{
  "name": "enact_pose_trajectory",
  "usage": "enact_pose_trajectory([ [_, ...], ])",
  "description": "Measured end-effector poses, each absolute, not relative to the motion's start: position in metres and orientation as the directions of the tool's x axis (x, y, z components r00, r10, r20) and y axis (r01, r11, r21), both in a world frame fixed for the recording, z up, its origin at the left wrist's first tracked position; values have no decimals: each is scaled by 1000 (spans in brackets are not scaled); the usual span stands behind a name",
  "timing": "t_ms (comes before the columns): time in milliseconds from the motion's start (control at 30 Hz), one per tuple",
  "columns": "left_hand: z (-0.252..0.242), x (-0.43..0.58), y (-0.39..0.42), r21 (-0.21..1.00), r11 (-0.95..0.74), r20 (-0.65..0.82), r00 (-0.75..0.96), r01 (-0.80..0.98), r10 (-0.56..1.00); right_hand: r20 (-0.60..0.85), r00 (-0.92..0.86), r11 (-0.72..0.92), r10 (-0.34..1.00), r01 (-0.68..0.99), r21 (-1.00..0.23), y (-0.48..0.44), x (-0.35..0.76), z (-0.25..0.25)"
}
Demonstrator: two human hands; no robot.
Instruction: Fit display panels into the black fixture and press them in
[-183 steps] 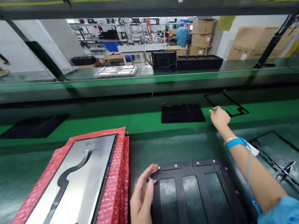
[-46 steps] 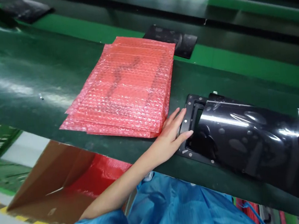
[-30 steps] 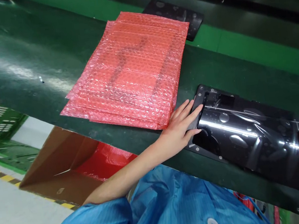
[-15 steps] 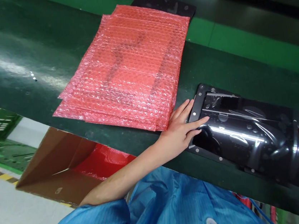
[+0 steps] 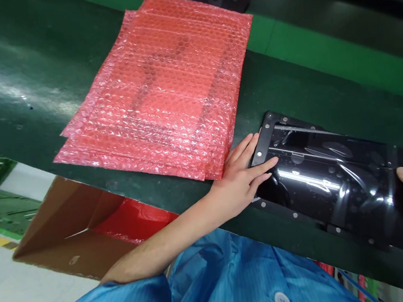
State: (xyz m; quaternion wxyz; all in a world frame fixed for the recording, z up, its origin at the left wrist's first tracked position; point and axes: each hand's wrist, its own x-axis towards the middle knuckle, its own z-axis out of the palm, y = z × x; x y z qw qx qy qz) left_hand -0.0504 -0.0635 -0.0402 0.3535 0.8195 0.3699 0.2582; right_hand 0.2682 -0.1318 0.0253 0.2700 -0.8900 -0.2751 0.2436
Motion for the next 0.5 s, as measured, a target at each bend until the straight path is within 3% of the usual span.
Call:
enact_pose_trajectory([
  [133,-42,-54,-61,744,-505,190,585,438,789,-211,753,-779,623,621,-87,-117,281,39],
  [200,-39,-54,-61,705,-530,205,580,472,789,-199,728,-737,656,675,40,-111,281,45],
  [367,-23,-19,-82,518,-578,250,535,630,807,-261,605,-652,752,741,-161,-105,290,46],
  [433,-19,12,-100,514,-667,260,642,540,721,-301,591,-652,748,740,-166,-102,301,41],
  [500,-19,44,-117,563,-760,258,805,324,534,-344,573,-648,744,743,-165,-96,311,35],
])
